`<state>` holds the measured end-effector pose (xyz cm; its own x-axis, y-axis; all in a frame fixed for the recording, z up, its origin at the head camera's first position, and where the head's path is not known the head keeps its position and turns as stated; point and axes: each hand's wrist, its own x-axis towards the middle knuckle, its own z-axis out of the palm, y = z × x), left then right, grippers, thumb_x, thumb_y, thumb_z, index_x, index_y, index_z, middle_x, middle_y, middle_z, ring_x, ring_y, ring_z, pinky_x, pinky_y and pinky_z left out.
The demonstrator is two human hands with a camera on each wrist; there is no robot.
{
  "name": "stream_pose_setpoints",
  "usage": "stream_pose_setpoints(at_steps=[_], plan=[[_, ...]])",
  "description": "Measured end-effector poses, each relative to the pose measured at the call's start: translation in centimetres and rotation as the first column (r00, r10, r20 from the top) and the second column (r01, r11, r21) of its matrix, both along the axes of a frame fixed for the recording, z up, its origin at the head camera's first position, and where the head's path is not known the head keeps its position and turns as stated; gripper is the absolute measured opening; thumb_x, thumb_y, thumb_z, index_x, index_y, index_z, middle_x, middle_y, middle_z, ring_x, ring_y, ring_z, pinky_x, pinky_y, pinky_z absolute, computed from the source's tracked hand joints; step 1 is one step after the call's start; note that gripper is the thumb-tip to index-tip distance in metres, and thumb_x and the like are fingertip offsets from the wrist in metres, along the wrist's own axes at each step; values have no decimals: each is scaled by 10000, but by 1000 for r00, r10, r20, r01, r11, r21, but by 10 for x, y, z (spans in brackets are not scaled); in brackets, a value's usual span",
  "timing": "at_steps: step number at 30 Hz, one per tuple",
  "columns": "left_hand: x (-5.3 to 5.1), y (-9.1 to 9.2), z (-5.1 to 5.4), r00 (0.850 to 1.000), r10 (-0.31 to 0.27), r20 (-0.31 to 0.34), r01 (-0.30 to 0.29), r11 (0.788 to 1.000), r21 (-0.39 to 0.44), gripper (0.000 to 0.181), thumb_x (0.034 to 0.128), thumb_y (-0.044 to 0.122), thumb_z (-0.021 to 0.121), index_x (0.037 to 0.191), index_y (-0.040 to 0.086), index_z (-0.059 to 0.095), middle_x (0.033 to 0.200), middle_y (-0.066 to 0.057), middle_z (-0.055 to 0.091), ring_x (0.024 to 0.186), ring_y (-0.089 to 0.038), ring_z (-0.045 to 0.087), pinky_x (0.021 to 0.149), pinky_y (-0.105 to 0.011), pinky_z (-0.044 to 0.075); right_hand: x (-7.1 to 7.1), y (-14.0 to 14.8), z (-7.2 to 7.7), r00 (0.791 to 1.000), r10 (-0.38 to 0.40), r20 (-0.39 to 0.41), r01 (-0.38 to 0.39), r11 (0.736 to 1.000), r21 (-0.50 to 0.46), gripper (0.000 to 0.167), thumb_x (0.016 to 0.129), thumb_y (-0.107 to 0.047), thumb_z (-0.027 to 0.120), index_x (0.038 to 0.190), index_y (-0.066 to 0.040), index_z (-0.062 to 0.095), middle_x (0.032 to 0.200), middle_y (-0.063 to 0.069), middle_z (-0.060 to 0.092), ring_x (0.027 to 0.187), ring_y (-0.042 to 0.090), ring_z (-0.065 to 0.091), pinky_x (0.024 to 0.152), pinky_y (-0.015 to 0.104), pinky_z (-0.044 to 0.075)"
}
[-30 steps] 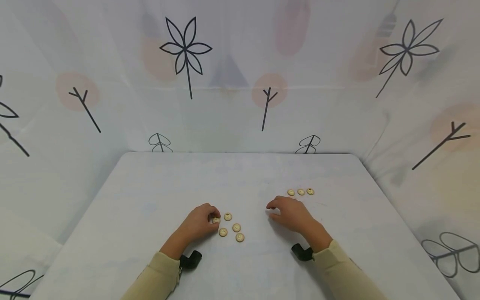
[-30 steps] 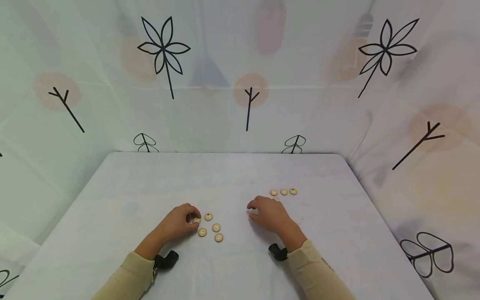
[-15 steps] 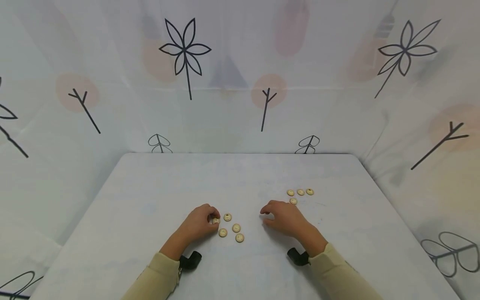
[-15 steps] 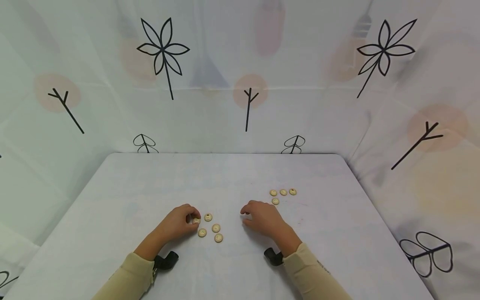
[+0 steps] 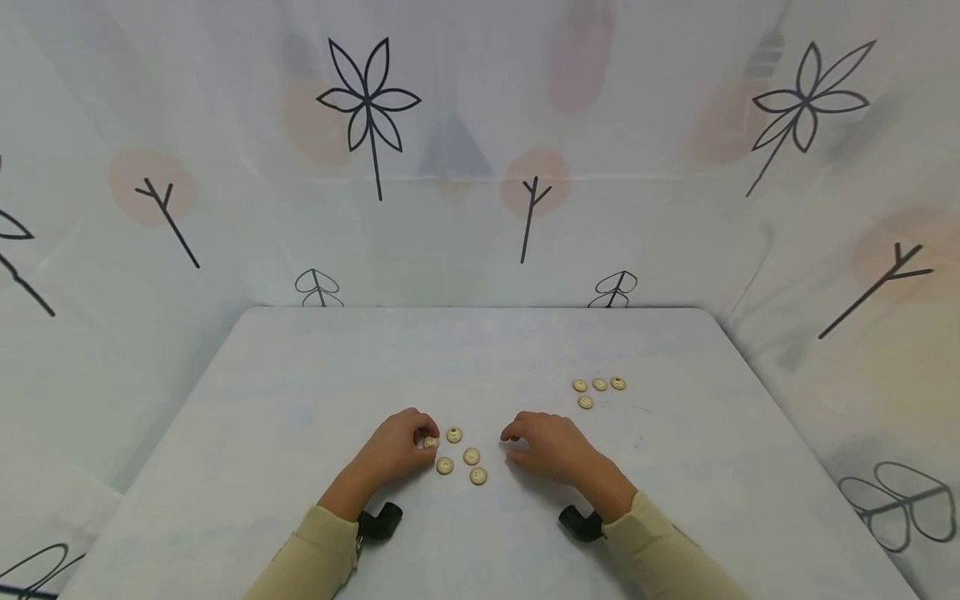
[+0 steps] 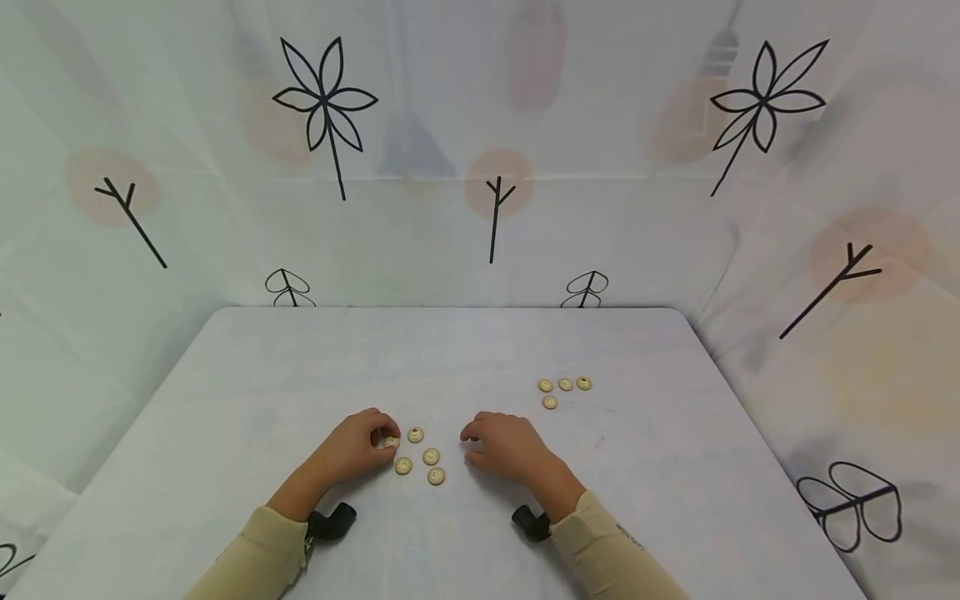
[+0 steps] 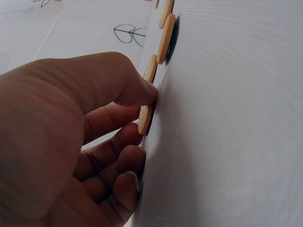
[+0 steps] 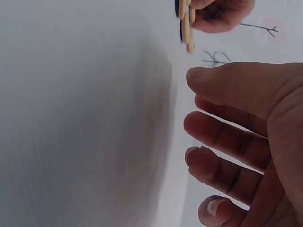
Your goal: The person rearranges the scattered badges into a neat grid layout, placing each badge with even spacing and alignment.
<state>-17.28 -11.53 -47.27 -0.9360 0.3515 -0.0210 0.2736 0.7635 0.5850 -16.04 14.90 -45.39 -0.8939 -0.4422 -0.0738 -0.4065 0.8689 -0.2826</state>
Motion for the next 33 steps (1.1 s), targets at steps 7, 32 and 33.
stream_pose_setpoints(at_steps=[7, 32, 33], plan=[[0, 0, -1, 1000, -3, 0, 3, 1000, 2, 108, 813, 138, 720, 911, 149, 677, 842, 39, 556, 764, -110, 492, 721, -328, 445, 3, -9, 1, 998, 59, -5, -59, 998, 3, 207, 851, -268, 701, 1050, -225, 734, 957, -108, 656, 812, 52, 582, 709, 283, 486], [-4, -1, -4, 1000, -6, 4, 6, 1000, 18, 115, 792, 146, 727, 896, 159, 681, 830, 49, 553, 742, -104, 487, 682, -293, 431, 10, -29, -2, 980, 200, -7, -200, 979, -33, 213, 844, -364, 706, 1039, -280, 733, 984, -151, 664, 836, 6, 592, 717, 261, 489], [-4, -1, -4, 1000, -6, 4, 6, 1000, 20, 115, 791, 145, 728, 895, 159, 681, 830, 49, 552, 741, -103, 487, 680, -291, 430, 10, -29, -2, 978, 207, -9, -207, 978, -32, 215, 846, -363, 704, 1043, -281, 732, 995, -152, 667, 857, 8, 602, 728, 263, 493]])
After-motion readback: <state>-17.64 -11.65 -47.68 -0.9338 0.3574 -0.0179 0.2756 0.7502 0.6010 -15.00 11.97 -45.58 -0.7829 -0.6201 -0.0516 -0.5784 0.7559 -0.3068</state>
